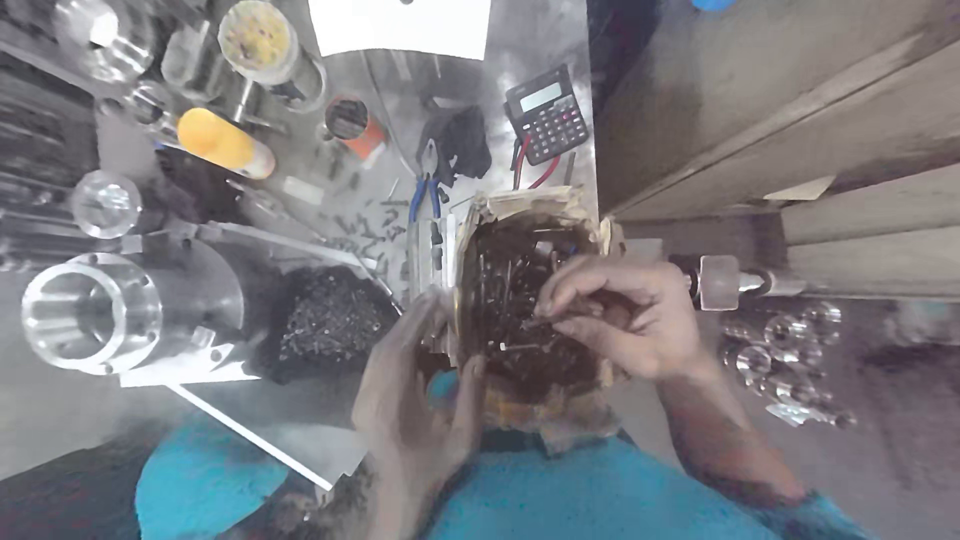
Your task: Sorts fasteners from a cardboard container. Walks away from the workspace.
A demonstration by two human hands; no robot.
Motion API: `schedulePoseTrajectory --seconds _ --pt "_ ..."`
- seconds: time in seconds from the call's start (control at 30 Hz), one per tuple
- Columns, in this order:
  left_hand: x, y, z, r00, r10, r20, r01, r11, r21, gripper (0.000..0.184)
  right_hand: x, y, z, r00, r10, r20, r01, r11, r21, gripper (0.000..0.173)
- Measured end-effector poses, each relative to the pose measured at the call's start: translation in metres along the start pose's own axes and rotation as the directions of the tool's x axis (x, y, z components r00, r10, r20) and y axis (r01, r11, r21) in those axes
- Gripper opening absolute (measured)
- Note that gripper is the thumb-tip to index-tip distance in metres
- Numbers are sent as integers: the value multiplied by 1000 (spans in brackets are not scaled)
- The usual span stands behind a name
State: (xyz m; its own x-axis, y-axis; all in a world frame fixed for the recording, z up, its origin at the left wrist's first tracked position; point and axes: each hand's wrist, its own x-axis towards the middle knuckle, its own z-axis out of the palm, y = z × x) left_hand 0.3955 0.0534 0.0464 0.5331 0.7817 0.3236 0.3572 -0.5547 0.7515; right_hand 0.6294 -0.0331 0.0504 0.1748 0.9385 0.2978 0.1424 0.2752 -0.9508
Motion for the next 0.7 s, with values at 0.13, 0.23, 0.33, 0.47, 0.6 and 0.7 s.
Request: schedulePoseTrajectory --seconds 0.13,0.23,0.33,0.47,0.6,0.7 --pt "9 18 -6 981 193 7 -193 979 62 38 0 -6 4 1000 -27 10 27 999 -19 12" --pt "12 26 2 968 236 81 -239 970 32 27 1 -9 11 997 -71 24 72 995 -76 13" --pt "8 19 5 963 266 31 -266 964 4 13 0 -11 13 994 -107 35 111 986 -121 15" --pt "1 -1 -8 988 123 -90 -139 972 -192 9 -6 -13 -21 993 -95 -70 75 965 -253 29" --pt "-14 -42 -27 994 -69 -80 47 966 -256 15 -13 -15 -59 983 -41 -179 -37 911 -411 31" --pt "-34 -69 -32 986 -167 22 166 942 -292 20 -13 -11 -54 989 -29 -146 -48 865 -500 30"
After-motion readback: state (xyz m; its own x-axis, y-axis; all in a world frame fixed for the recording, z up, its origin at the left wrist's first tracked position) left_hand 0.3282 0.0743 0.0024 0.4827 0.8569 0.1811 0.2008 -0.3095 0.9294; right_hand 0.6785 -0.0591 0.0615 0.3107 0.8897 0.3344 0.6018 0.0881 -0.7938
